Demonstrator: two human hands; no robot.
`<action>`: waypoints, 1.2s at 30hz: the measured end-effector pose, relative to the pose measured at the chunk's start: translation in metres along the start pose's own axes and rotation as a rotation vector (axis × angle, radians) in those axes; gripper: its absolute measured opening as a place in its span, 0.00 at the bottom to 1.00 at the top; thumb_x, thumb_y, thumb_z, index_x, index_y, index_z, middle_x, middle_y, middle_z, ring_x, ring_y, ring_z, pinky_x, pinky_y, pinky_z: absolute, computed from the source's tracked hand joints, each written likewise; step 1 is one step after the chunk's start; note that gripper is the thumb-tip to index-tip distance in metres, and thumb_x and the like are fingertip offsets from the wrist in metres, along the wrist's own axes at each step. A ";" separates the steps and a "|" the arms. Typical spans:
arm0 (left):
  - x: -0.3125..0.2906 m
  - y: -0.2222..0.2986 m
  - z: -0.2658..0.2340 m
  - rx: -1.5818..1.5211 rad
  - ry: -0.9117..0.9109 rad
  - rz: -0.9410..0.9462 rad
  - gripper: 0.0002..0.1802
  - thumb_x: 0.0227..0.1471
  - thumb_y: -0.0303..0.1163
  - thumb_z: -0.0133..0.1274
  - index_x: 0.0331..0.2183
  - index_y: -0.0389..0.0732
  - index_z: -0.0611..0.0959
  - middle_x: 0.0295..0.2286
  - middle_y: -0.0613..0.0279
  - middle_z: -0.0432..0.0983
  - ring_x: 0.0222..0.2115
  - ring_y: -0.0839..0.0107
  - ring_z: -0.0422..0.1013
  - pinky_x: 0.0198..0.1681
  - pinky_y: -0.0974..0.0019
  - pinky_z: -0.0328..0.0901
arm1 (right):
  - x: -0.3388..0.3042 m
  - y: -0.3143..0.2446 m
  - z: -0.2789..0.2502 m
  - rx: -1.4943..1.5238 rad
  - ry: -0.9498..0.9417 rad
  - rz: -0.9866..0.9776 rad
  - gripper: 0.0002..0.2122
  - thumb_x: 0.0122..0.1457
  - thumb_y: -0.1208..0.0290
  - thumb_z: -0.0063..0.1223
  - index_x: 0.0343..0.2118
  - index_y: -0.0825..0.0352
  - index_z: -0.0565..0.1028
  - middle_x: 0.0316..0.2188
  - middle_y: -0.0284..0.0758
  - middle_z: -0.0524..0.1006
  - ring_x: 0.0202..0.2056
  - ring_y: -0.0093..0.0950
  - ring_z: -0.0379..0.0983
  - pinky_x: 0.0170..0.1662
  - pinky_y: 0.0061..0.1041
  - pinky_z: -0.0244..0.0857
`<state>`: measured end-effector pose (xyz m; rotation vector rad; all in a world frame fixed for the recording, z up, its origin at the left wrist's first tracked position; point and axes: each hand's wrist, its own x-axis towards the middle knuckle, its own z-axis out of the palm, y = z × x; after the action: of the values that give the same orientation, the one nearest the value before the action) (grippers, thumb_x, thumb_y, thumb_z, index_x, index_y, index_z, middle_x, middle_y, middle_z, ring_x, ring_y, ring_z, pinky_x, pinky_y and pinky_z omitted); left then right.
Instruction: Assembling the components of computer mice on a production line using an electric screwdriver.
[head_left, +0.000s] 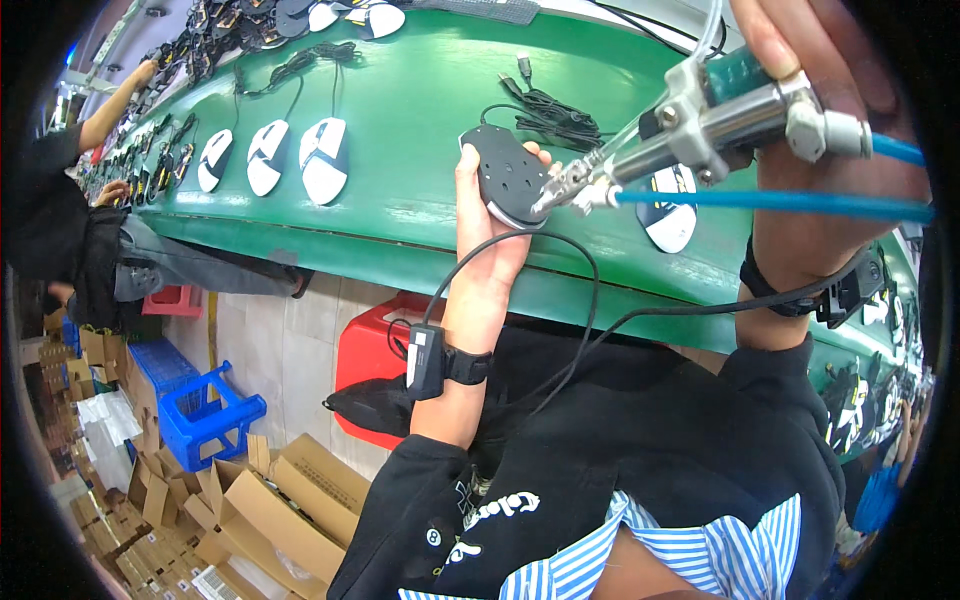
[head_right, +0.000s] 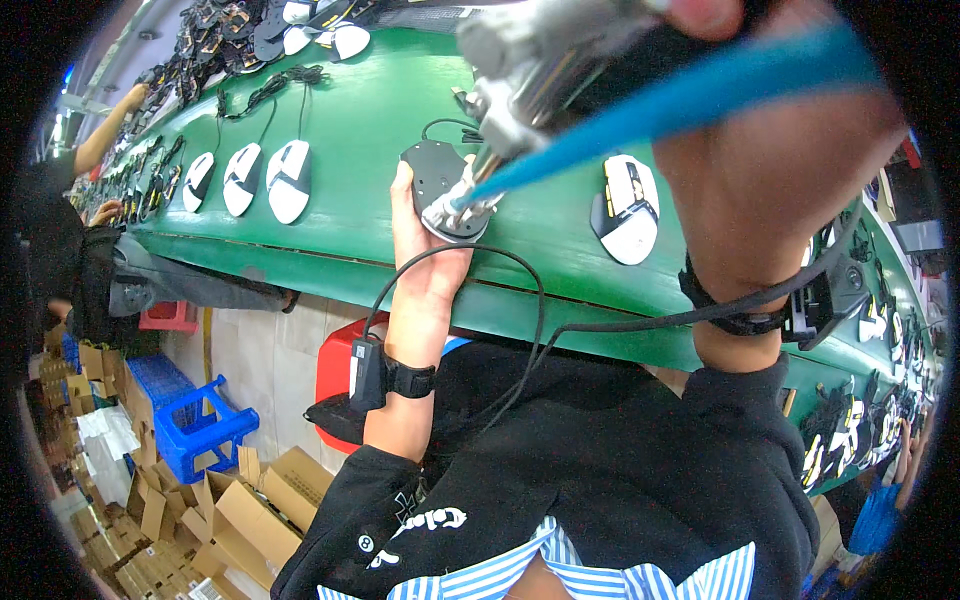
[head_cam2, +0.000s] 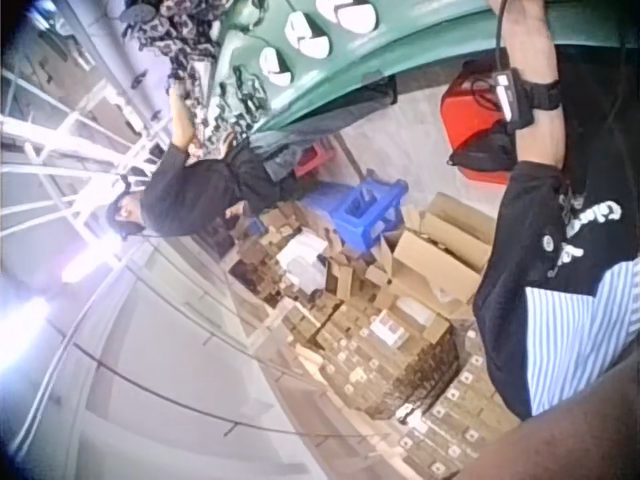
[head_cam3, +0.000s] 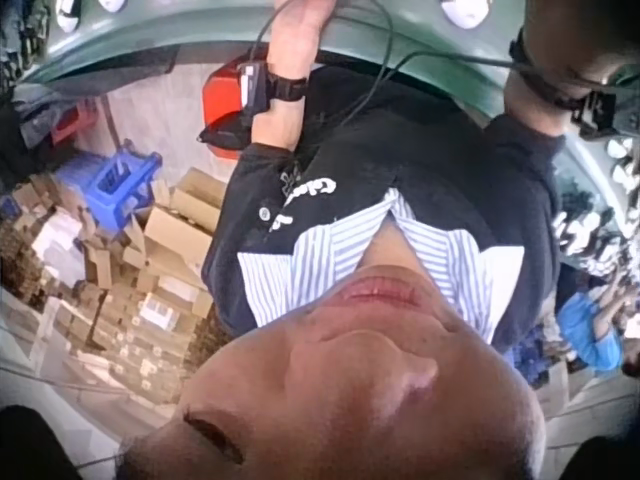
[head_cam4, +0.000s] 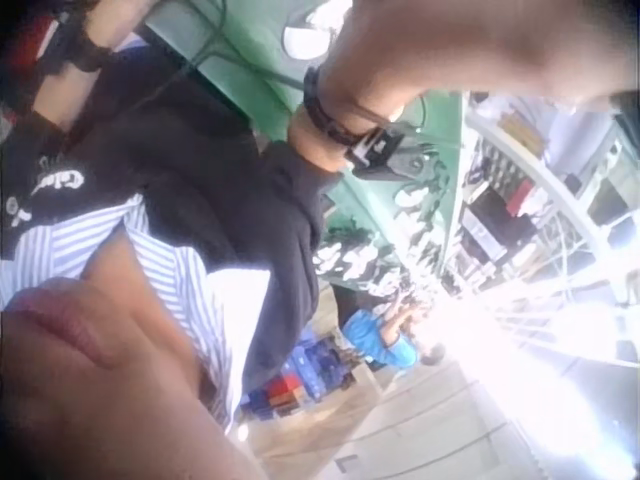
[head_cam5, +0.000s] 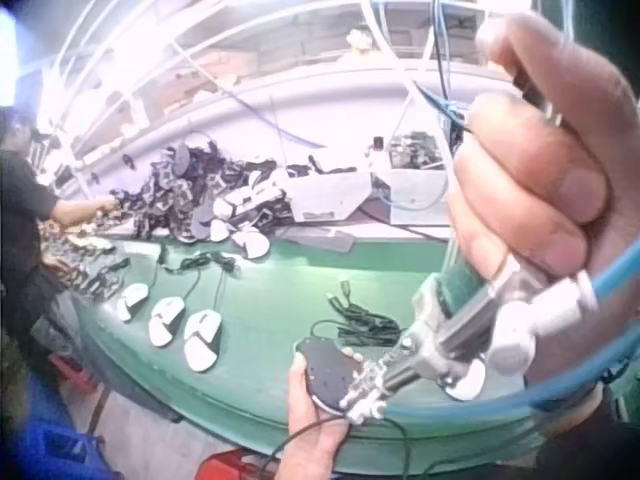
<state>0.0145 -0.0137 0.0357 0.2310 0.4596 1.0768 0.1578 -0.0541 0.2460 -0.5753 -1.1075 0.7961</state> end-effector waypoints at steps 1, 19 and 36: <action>0.000 0.001 -0.002 -0.001 0.002 0.003 0.23 0.60 0.54 0.43 0.40 0.42 0.73 0.35 0.53 0.75 0.40 0.62 0.72 0.47 0.57 0.69 | -0.003 0.004 0.003 -0.008 0.032 0.021 0.12 0.61 0.62 0.51 0.38 0.67 0.70 0.09 0.20 0.56 0.10 0.15 0.55 0.15 0.16 0.57; 0.001 0.004 -0.005 -0.061 -0.098 -0.025 0.27 0.58 0.55 0.46 0.38 0.38 0.74 0.33 0.55 0.75 0.36 0.61 0.73 0.44 0.59 0.70 | -0.019 0.031 0.022 -0.015 0.111 0.218 0.11 0.59 0.64 0.52 0.31 0.62 0.64 0.09 0.23 0.57 0.10 0.16 0.53 0.16 0.18 0.55; 0.040 0.007 0.018 0.159 -0.394 -0.239 0.33 0.56 0.44 0.44 0.59 0.41 0.60 0.45 0.43 0.71 0.44 0.52 0.72 0.49 0.47 0.69 | -0.031 -0.004 -0.066 -0.124 -0.125 -0.094 0.20 0.65 0.58 0.44 0.54 0.65 0.62 0.16 0.26 0.62 0.18 0.15 0.60 0.25 0.16 0.61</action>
<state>0.0326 0.0256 0.0451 0.5055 0.2103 0.7374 0.2139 -0.0829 0.2085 -0.5791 -1.2968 0.6927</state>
